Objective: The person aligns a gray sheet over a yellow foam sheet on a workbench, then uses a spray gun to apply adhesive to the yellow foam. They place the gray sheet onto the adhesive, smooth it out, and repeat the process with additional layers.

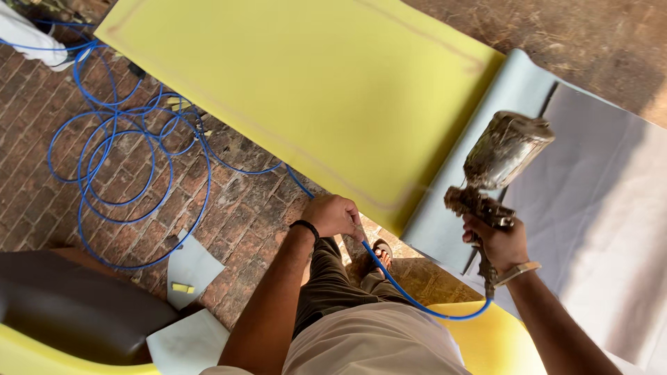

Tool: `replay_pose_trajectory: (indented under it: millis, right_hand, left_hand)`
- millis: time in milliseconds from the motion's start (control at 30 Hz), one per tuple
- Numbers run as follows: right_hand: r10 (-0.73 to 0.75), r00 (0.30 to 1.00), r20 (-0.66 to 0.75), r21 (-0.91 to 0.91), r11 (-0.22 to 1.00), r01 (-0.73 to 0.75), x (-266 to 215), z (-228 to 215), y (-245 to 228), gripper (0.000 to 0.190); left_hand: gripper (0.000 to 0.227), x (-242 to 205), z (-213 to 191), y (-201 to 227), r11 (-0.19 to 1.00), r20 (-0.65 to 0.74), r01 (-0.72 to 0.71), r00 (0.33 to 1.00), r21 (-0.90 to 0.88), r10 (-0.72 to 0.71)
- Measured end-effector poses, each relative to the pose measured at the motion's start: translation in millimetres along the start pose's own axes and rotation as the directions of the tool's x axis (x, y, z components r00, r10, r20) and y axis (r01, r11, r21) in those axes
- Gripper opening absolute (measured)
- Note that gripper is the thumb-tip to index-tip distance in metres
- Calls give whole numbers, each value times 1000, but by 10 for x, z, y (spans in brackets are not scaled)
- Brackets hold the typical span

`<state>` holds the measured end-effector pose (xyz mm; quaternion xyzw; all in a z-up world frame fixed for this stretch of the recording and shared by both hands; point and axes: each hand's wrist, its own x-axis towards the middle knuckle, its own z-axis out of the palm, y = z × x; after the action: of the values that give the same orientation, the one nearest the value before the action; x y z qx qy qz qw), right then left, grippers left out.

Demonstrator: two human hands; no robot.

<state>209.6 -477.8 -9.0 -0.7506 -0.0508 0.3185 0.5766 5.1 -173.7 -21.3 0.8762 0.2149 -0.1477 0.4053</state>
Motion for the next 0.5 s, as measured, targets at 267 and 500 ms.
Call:
replay_pose_trajectory:
  millis: [267, 500]
  right_hand:
    - [-157, 984, 85, 18, 988, 156, 328, 407, -765, 31]
    - [-184, 947, 262, -4, 981, 192, 835, 1876, -1276, 35]
  left_hand:
    - [42, -135, -361, -353, 995, -145, 7, 989, -96, -21]
    - [45, -613, -954, -1188, 952, -259, 172, 936, -254, -238]
